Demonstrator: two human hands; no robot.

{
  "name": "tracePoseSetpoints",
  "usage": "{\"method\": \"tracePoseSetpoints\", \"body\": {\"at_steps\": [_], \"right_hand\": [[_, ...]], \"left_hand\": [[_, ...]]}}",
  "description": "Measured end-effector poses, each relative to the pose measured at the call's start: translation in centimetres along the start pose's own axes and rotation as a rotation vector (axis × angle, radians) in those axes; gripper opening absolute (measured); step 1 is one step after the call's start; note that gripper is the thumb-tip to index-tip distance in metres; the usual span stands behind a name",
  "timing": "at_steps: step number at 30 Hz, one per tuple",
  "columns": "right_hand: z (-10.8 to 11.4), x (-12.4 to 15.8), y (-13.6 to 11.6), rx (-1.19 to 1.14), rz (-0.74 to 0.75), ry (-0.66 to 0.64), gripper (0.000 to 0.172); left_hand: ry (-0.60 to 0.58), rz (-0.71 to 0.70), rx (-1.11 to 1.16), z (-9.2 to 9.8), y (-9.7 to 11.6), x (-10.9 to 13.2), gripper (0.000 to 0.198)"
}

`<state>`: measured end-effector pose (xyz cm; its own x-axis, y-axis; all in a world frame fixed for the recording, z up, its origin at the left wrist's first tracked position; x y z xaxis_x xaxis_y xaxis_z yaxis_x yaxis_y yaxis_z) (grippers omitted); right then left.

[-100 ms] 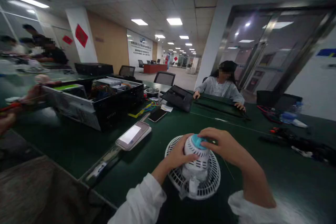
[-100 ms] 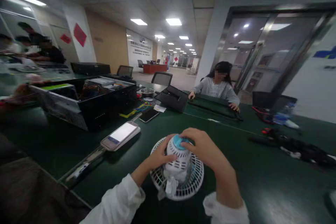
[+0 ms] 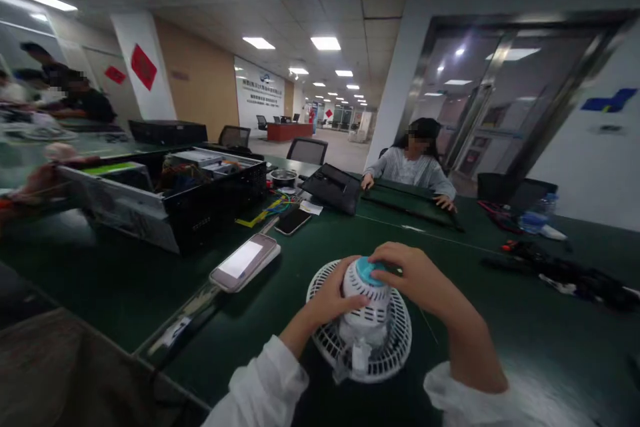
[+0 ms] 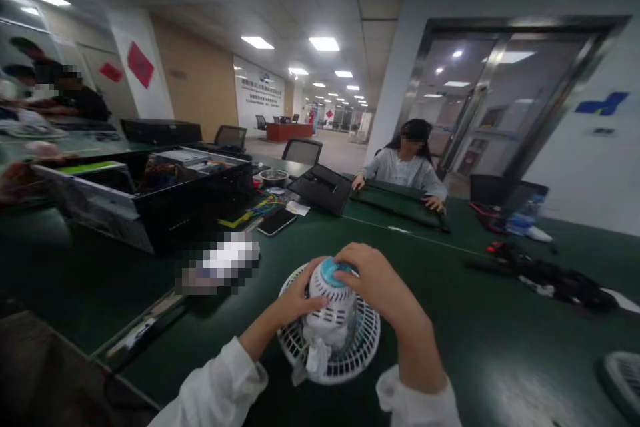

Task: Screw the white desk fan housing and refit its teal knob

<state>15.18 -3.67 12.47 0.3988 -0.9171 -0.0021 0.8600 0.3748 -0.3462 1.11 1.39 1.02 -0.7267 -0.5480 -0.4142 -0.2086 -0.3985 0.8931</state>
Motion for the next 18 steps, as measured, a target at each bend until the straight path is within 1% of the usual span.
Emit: {"method": "tracePoseSetpoints", "body": {"at_steps": [3, 7, 10, 13, 14, 15, 16, 17, 18], "right_hand": [[0.0, -0.1, -0.8, 0.105, -0.067, 0.023, 0.011], [-0.6, -0.4, -1.9, 0.257, -0.247, 0.038, 0.015], [-1.1, -1.0, -2.6, 0.290, -0.340, 0.067, 0.022], [-1.1, -1.3, -2.9, 0.316, -0.387, 0.079, 0.025], [-0.9, -1.1, -3.1, 0.331, -0.381, 0.096, 0.026], [-0.6, -0.6, -3.5, 0.349, -0.354, 0.139, 0.026], [-0.3, 0.2, -4.0, 0.368, -0.296, 0.208, 0.025], [0.1, 1.3, -4.8, 0.383, -0.208, 0.307, 0.022], [0.3, 2.8, -5.9, 0.383, -0.088, 0.437, 0.020]], "left_hand": [[-0.006, -0.008, 0.003, 0.0, 0.1, 0.0, 0.076], [-0.004, 0.001, 0.011, 0.0, 0.2, 0.0, 0.074], [0.004, 0.008, 0.020, -0.1, 0.3, 0.0, 0.074], [0.009, 0.015, 0.022, -0.1, 0.3, 0.0, 0.076], [0.011, 0.014, 0.017, -0.1, 0.3, 0.0, 0.076], [0.015, 0.010, 0.008, -0.1, 0.3, 0.0, 0.075], [0.019, 0.003, -0.002, 0.0, 0.3, 0.1, 0.073], [0.021, -0.006, -0.010, 0.0, 0.2, 0.1, 0.071], [0.021, -0.015, -0.016, 0.0, 0.2, 0.1, 0.069]]}}
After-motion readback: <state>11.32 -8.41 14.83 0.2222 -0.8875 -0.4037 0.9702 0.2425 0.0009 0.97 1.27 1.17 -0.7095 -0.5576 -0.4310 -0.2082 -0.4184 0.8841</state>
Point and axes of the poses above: each hand's wrist, its own x-axis away from the middle knuckle, its own z-axis out of the back of the hand, y = z × x, the point moved 2 cm from there along -x, towards the middle knuckle, and after that the axes turned 12 degrees about -y, right-handed, at the moved point
